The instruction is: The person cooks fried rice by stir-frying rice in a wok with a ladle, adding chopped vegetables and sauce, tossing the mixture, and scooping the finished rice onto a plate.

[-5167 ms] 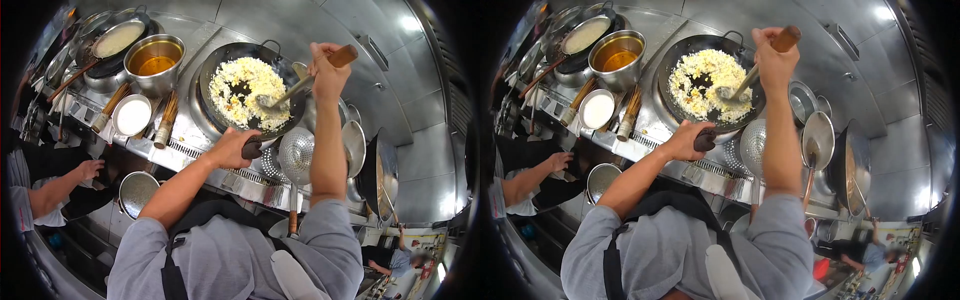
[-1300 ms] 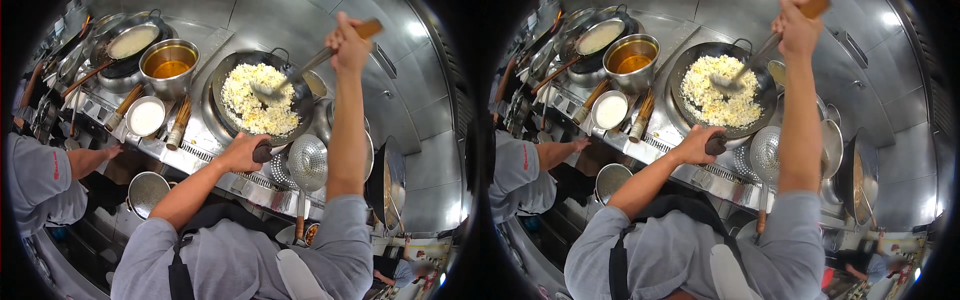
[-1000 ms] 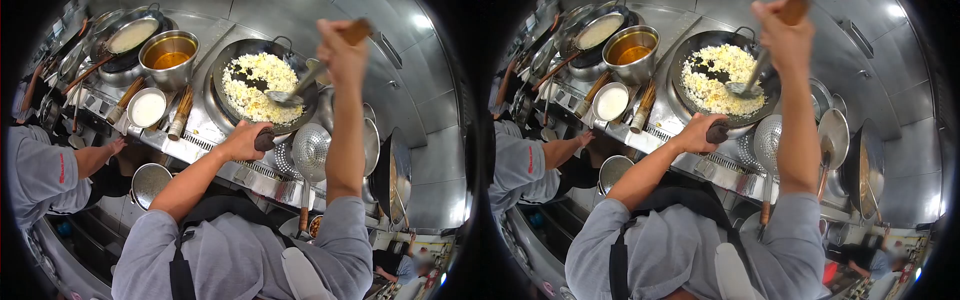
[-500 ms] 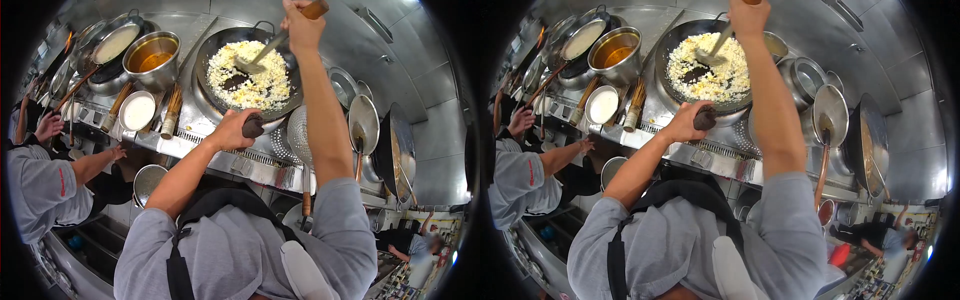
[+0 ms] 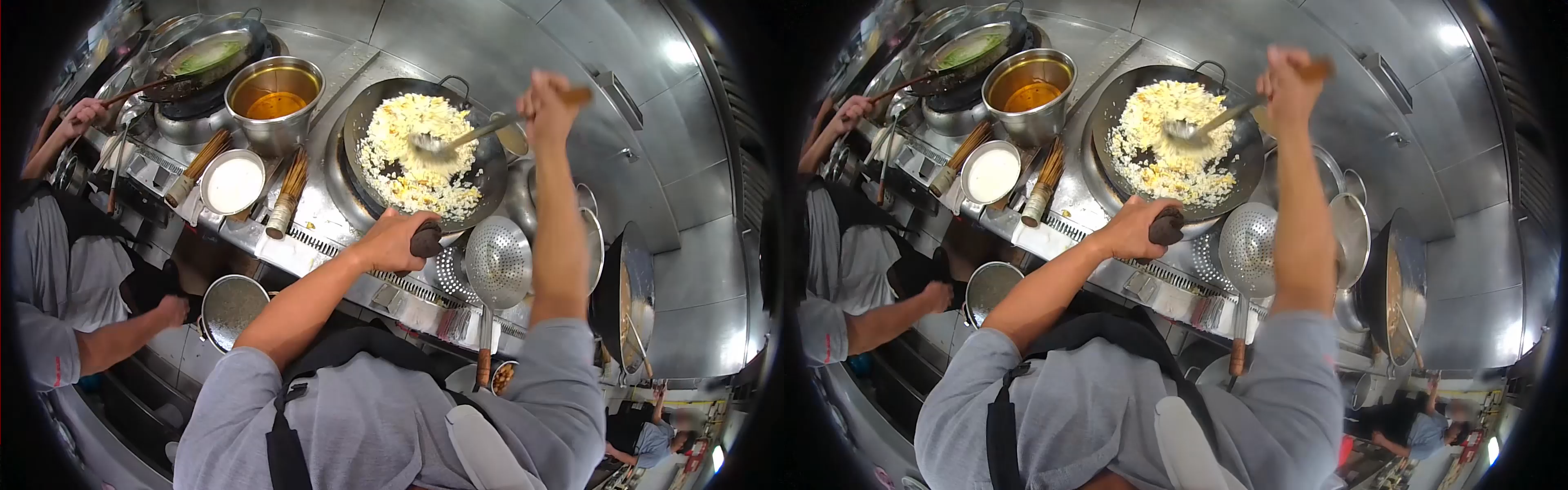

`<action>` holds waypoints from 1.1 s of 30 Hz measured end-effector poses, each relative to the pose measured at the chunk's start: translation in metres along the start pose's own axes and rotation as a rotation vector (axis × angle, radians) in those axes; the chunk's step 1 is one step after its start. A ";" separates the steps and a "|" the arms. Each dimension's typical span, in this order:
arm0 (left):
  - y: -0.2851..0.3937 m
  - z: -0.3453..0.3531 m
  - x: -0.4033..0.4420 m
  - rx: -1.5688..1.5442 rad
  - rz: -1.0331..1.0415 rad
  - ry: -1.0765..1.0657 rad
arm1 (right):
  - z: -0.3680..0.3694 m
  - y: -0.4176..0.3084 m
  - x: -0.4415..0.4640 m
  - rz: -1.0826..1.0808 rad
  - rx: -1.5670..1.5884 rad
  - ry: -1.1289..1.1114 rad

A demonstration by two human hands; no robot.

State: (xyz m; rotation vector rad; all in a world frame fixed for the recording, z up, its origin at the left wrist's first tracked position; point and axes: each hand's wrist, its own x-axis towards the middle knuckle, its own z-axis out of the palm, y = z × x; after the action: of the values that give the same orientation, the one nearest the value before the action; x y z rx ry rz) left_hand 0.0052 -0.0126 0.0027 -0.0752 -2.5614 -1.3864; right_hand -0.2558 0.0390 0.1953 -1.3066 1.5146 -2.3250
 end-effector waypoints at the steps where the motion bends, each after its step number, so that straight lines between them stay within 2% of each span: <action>1: 0.001 0.006 -0.008 0.002 -0.002 -0.015 | 0.011 -0.022 0.011 0.139 0.005 -0.039; 4: -0.002 0.003 -0.002 0.038 0.023 0.013 | 0.056 -0.069 0.029 0.008 -0.099 0.055; 7: -0.004 0.007 -0.003 0.024 0.034 0.029 | 0.056 -0.049 -0.006 -0.311 0.082 0.075; 8: 0.001 0.004 -0.004 0.024 0.005 0.013 | 0.054 -0.014 -0.025 -0.231 0.188 0.055; 10: -0.001 0.004 -0.004 0.030 0.010 -0.014 | 0.064 0.005 -0.055 -0.145 -0.004 -0.089; 13: -0.006 0.014 -0.008 0.046 0.031 0.032 | 0.080 -0.054 -0.048 0.093 -0.265 -0.139; 14: -0.003 0.010 -0.004 0.040 0.033 0.042 | 0.079 -0.078 -0.047 0.060 -0.365 -0.128; 18: -0.005 0.011 -0.003 0.027 0.027 0.039 | 0.049 -0.094 -0.067 0.056 -0.100 0.002; 20: -0.004 0.010 -0.002 0.028 0.000 0.015 | 0.048 -0.041 -0.037 -0.010 -0.102 0.167; 21: -0.002 0.011 -0.001 0.025 -0.016 0.006 | 0.061 -0.037 -0.031 -0.040 -0.105 0.246; 24: 0.003 0.014 0.002 0.078 -0.013 0.035 | 0.066 -0.057 -0.036 -0.196 0.033 0.157; 27: 0.003 0.016 -0.005 0.049 -0.022 0.007 | 0.085 -0.026 -0.082 -0.126 0.025 0.136; 28: -0.001 0.017 -0.005 0.038 -0.007 0.009 | 0.078 -0.017 -0.069 -0.151 0.008 0.113; 31: -0.008 0.016 0.005 0.061 0.064 0.075 | 0.050 -0.031 -0.049 -0.077 -0.209 0.101; 32: -0.006 0.015 0.004 0.060 0.046 0.057 | 0.042 -0.038 -0.054 -0.204 -0.328 0.054; 33: -0.003 0.013 0.000 0.056 0.018 0.042 | 0.032 -0.034 -0.050 -0.155 -0.357 0.063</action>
State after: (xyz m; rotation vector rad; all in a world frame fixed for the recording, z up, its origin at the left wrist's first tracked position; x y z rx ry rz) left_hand 0.0019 -0.0034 -0.0067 -0.0592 -2.5569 -1.2959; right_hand -0.1896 0.0569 0.1963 -1.4860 1.9878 -2.2755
